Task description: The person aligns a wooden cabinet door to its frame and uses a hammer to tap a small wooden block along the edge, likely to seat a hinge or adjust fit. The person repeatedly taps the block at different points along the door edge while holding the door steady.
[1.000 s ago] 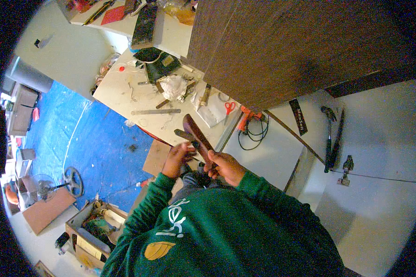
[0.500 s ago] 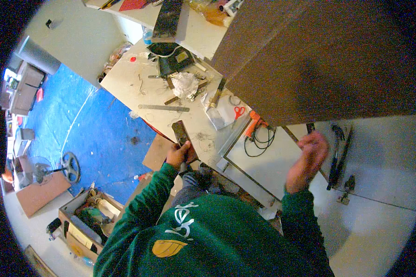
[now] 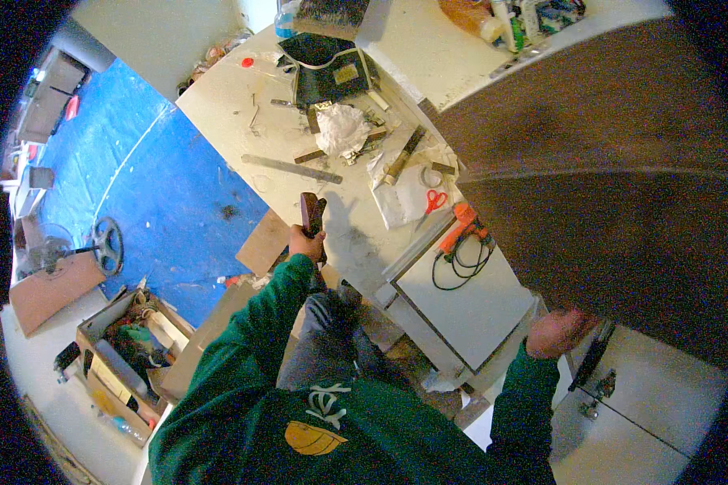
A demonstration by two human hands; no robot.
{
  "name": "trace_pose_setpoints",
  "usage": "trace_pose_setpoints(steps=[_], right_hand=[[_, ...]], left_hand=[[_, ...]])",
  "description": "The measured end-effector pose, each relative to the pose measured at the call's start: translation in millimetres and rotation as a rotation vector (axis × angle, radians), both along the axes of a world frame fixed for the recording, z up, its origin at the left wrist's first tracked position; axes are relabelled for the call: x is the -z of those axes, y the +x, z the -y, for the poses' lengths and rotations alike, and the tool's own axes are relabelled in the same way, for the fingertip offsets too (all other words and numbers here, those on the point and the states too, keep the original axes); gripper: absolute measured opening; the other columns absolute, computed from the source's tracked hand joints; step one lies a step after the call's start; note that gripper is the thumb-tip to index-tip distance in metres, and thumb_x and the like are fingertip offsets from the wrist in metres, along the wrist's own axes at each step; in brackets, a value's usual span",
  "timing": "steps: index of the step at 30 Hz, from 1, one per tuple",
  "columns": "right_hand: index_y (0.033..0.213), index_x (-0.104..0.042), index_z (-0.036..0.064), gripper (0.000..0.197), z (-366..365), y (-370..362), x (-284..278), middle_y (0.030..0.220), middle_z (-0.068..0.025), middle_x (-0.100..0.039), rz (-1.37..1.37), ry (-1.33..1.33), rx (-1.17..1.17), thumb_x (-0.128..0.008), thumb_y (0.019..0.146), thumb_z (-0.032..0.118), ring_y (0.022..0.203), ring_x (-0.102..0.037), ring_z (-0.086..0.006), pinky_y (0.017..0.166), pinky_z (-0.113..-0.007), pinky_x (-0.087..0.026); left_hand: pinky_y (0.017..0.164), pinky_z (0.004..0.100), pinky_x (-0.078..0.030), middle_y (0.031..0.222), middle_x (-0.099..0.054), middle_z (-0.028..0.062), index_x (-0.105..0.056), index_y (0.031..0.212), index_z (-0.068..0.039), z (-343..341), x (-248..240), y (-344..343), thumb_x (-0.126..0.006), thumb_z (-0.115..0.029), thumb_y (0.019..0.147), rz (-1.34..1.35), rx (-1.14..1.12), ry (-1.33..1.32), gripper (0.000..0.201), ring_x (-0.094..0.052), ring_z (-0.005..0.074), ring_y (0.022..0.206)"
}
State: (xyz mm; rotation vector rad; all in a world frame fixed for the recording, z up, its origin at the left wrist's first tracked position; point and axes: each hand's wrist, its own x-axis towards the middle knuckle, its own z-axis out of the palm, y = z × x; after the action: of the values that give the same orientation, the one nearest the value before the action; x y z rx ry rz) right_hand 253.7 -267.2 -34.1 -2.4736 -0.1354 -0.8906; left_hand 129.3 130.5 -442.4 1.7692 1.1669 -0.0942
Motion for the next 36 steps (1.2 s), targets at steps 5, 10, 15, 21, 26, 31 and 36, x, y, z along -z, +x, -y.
trace_pose_setpoints(steps=[5,10,15,21,26,31,36], right_hand=[[0.140,-0.056,-0.0001,0.044,-5,0,-8,0.142,-0.0220,-0.059,0.062,0.388,-0.020,-0.059,0.096,0.005,0.129,-0.057,-0.0370,0.112,-0.049,-0.044],[0.142,-0.055,0.0004,0.042,-15,-9,-13,0.143,-0.0195,-0.060,0.032,0.843,-0.103,-0.056,0.101,0.010,0.130,-0.058,-0.0334,0.115,-0.046,-0.042],[0.145,-0.053,0.0055,0.047,-22,-15,-9,0.149,-0.0125,-0.056,0.009,0.950,-0.190,-0.046,0.109,0.034,0.134,-0.055,-0.0281,0.117,-0.043,-0.041],[0.148,-0.050,0.0068,0.048,-22,-15,-7,0.151,-0.0113,-0.053,-0.054,0.733,-0.286,-0.046,0.109,0.036,0.136,-0.053,-0.0273,0.117,-0.043,-0.040],[0.150,-0.048,0.0086,0.048,-23,-15,-6,0.152,-0.0102,-0.051,-0.089,0.689,-0.253,-0.043,0.111,0.037,0.138,-0.050,-0.0269,0.118,-0.043,-0.038],[0.151,-0.046,0.0090,0.050,-23,-14,1,0.153,-0.0093,-0.050,-0.111,0.367,-0.161,-0.042,0.111,0.039,0.139,-0.049,-0.0263,0.119,-0.044,-0.037],[0.146,-0.052,0.0058,0.044,-21,-19,6,0.147,-0.0145,-0.055,-0.102,0.439,-0.143,-0.052,0.107,0.026,0.134,-0.053,-0.0308,0.116,-0.046,-0.040]], left_hand=[[0.087,0.0484,-0.056,0.102,-0.073,0.0242,-0.055,0.109,0.001,-11,35,22,-0.086,-0.034,0.082,-0.028,0.074,-0.040,0.054,-0.071,0.0417,0.097],[0.086,0.0472,-0.056,0.105,-0.073,0.0248,-0.057,0.115,0.000,-17,101,29,-0.084,-0.037,0.085,0.130,0.115,-0.075,0.055,-0.071,0.0420,0.096],[0.086,0.0486,-0.054,0.105,-0.067,0.0243,-0.060,0.122,-0.001,-15,140,38,-0.080,-0.030,0.089,0.296,0.125,-0.028,0.048,-0.067,0.0432,0.096],[0.095,0.0506,-0.050,0.114,-0.058,0.0262,-0.059,0.128,-0.001,-20,138,44,-0.079,-0.030,0.089,0.188,0.177,0.040,0.053,-0.060,0.0459,0.105],[0.100,0.0495,-0.050,0.122,-0.056,0.0250,-0.055,0.133,0.001,-27,123,46,-0.085,-0.026,0.081,0.081,0.328,0.095,0.066,-0.058,0.0461,0.113],[0.108,0.0504,-0.044,0.129,-0.053,0.0240,-0.050,0.140,-0.002,-22,103,47,-0.078,-0.009,0.075,-0.009,0.390,0.259,0.071,-0.052,0.0451,0.122],[0.109,0.0500,-0.044,0.134,-0.050,0.0235,-0.050,0.141,-0.002,-21,105,51,-0.073,-0.011,0.077,-0.150,0.400,0.367,0.068,-0.050,0.0439,0.124]])
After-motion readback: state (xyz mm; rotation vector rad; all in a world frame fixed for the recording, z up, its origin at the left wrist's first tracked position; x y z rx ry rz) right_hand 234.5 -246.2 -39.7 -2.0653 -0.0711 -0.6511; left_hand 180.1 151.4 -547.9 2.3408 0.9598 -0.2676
